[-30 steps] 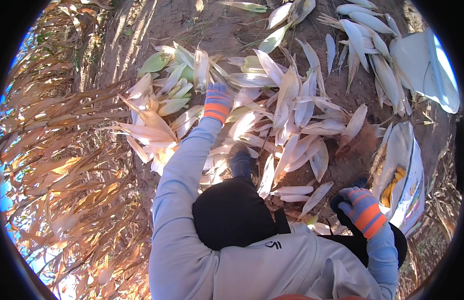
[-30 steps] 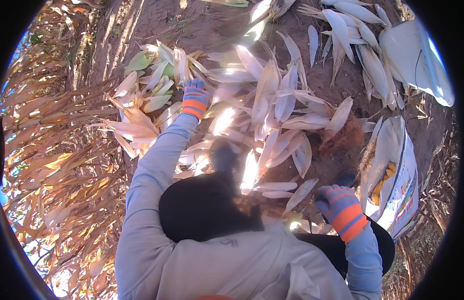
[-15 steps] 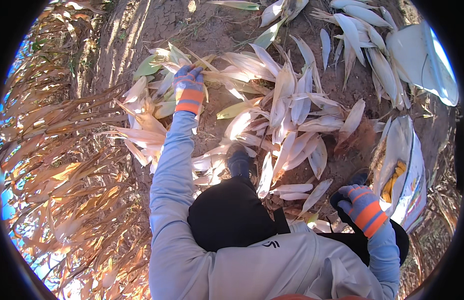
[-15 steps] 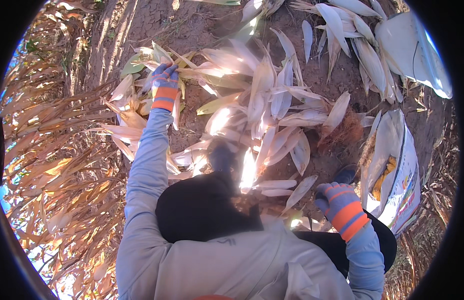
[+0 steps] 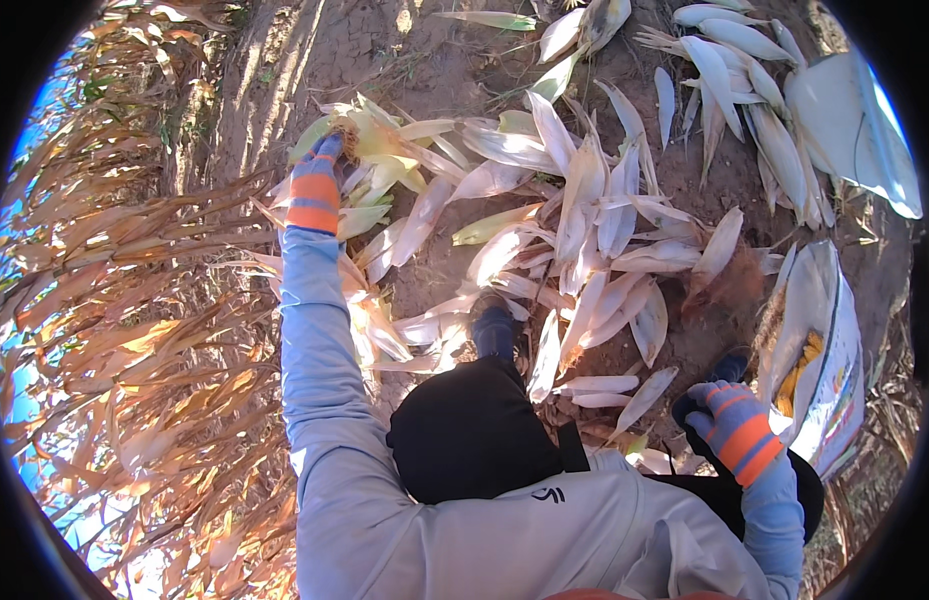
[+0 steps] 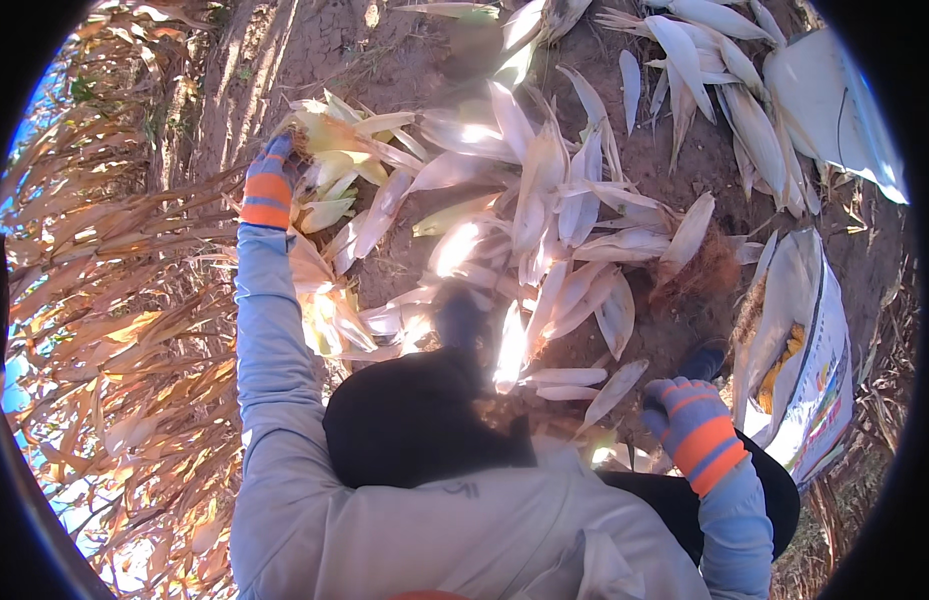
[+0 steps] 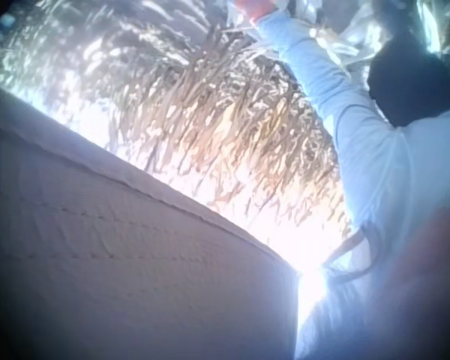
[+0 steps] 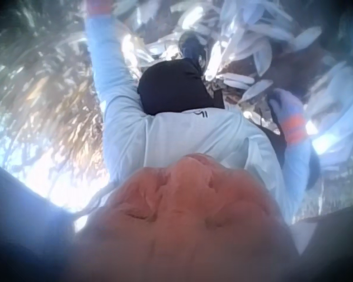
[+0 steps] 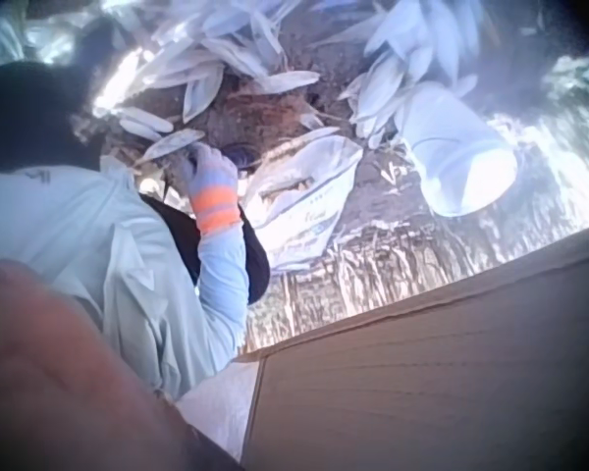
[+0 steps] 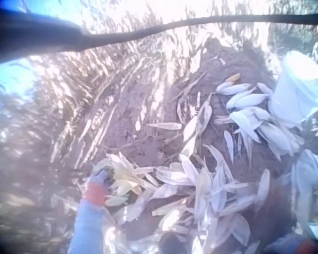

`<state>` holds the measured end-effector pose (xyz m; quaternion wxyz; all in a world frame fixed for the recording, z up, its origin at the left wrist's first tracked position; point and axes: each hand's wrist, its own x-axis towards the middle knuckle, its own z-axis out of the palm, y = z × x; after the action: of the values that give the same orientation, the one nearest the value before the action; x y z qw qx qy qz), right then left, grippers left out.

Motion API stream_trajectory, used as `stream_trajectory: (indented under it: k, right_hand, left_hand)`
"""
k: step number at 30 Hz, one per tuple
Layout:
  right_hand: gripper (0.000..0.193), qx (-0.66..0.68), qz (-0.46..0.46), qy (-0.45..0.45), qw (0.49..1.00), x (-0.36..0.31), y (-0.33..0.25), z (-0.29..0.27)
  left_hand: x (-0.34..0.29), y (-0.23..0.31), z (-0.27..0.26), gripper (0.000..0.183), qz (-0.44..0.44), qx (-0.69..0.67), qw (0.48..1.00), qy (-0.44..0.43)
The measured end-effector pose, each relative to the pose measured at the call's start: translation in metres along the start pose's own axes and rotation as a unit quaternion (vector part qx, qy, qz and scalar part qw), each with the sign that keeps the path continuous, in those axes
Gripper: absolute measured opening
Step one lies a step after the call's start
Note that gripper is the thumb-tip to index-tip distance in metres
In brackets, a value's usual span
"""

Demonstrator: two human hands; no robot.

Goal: The person shucks corn cobs by hand, removing husks and silk, and places the cleaned cobs into a nearby bag. The person repeatedly picks up husked cobs, strips the outer layers, and discards the husks onto the ground.

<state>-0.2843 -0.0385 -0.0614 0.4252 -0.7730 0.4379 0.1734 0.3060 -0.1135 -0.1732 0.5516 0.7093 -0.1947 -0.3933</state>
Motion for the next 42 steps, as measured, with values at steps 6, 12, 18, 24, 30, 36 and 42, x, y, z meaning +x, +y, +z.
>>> stream_trajectory:
  k: [6, 12, 18, 24, 30, 36, 42]
  right_hand:
    - [0.027, 0.011, -0.008, 0.011, 1.000, 0.000, 0.001, 0.000]
    - [0.023, -0.002, -0.026, 0.054, 0.998, -0.001, 0.005, 0.007]
    - [0.027, 0.015, -0.009, 0.020, 1.000, 0.002, 0.003, 0.003]
    - [0.027, 0.003, -0.006, 0.007, 1.000, 0.005, 0.004, 0.004]
    - [0.027, -0.001, 0.015, 0.004, 1.000, 0.005, 0.003, 0.005]
    - [0.027, -0.007, -0.006, 0.010, 1.000, 0.007, 0.006, 0.007]
    - [0.028, -0.001, 0.005, 0.000, 1.000, 0.008, 0.007, 0.007]
  left_hand:
    - [-0.002, 0.008, -0.005, 0.019, -0.042, 0.074, 0.996, -0.031]
    - [-0.029, 0.002, 0.018, 0.017, -0.034, -0.033, 0.995, -0.087]
    - [0.014, -0.088, 0.023, 0.036, 0.012, 0.267, 0.963, -0.027]
    - [0.032, -0.158, 0.025, 0.080, -0.023, 0.297, 0.950, 0.090]
    - [-0.020, -0.126, 0.104, 0.113, 0.005, 0.463, 0.880, 0.105]
    - [0.033, -0.148, 0.054, 0.085, 0.075, 0.389, 0.916, 0.064]
    - [0.030, -0.112, 0.042, 0.046, 0.067, 0.440, 0.893, 0.062]
